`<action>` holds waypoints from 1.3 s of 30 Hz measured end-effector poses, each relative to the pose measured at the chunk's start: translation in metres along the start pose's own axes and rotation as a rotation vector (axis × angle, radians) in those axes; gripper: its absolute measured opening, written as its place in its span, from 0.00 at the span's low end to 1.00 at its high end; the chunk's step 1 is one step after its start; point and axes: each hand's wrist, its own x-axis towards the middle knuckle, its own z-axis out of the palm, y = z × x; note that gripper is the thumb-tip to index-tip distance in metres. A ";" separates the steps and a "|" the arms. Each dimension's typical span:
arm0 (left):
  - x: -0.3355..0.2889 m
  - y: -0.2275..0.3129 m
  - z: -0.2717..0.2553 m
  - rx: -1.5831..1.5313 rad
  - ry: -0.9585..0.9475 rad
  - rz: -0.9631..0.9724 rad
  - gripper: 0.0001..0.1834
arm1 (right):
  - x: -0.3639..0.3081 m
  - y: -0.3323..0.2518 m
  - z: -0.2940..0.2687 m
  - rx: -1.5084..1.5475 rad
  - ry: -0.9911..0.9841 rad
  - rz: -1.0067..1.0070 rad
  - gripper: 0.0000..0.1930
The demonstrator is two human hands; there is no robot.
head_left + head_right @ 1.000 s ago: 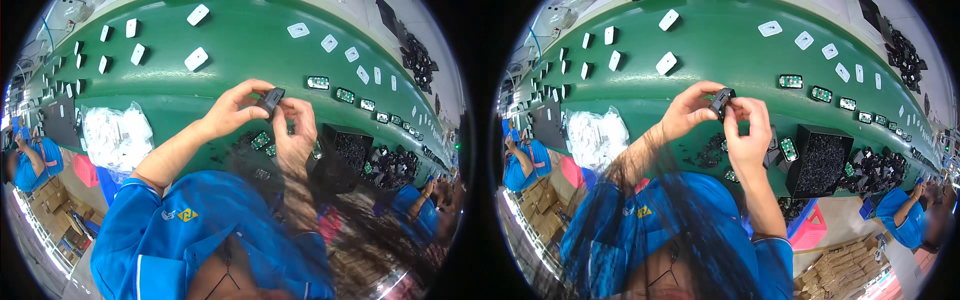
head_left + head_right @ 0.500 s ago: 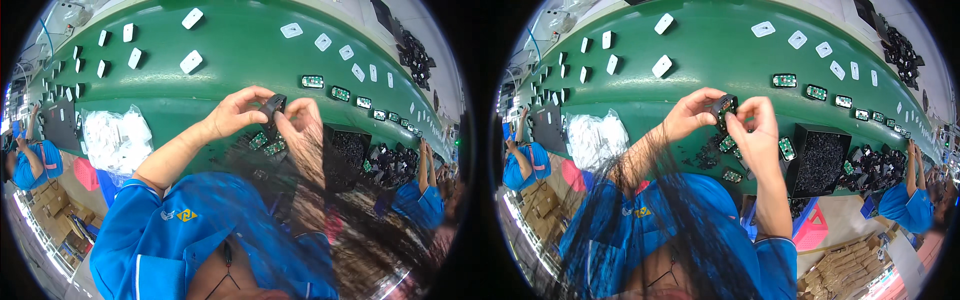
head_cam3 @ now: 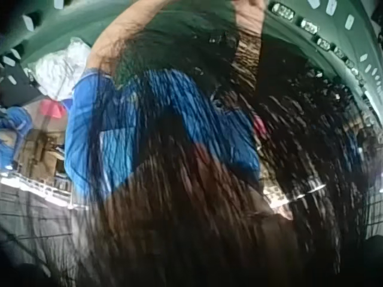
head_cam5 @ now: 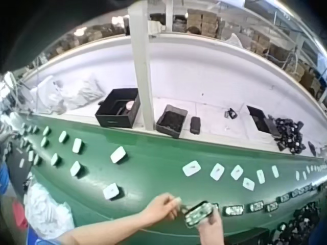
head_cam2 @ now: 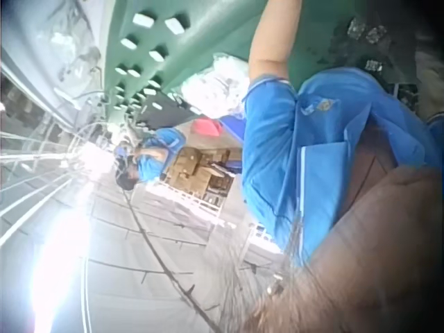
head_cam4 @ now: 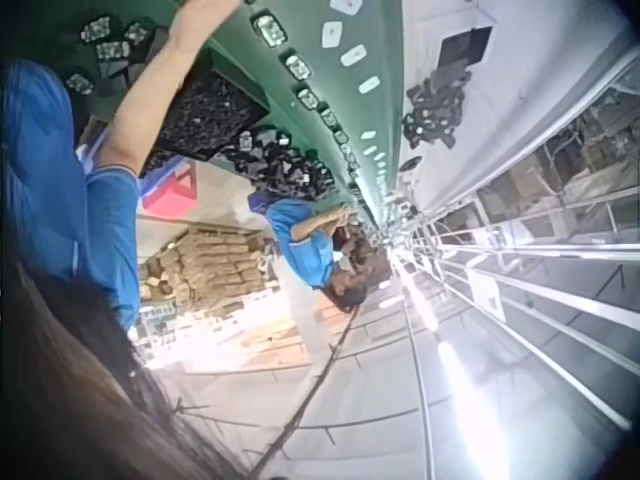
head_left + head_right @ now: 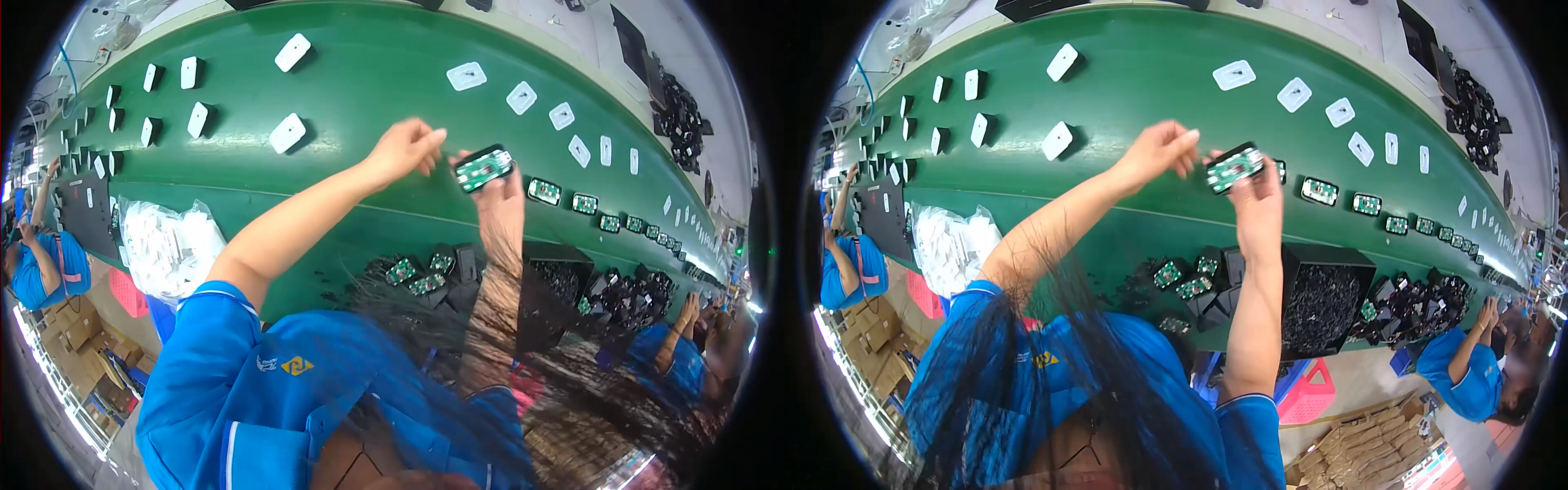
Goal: The person assembles small electronic devices by inserting green circuit boards into white plastic casings. They repeatedly pick up a casing and a board, align and press them together, then place the assembled unit on the green table. The person also handles a bag of white casings and a blue bin of circuit boards throughout the process.
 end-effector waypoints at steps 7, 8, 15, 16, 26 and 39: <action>0.125 0.011 0.012 1.253 0.632 0.672 0.29 | 0.100 -0.008 -0.041 -0.470 0.216 -0.018 0.18; 0.136 0.013 0.007 1.349 0.609 0.643 0.31 | 0.110 -0.007 -0.045 -0.529 0.179 -0.050 0.18; 0.129 0.012 -0.058 1.396 0.199 0.936 0.23 | 0.145 -0.004 -0.033 -1.173 0.105 -0.092 0.21; 0.125 0.011 -0.063 1.353 0.189 0.979 0.23 | 0.151 0.000 -0.032 -1.229 0.056 -0.164 0.21; 0.107 -0.002 -0.085 0.911 0.128 0.992 0.33 | 0.162 0.022 -0.001 -1.596 -0.222 -0.488 0.19; 0.106 -0.015 -0.092 0.998 0.141 0.996 0.38 | 0.171 0.016 0.003 -1.682 -0.377 -0.578 0.16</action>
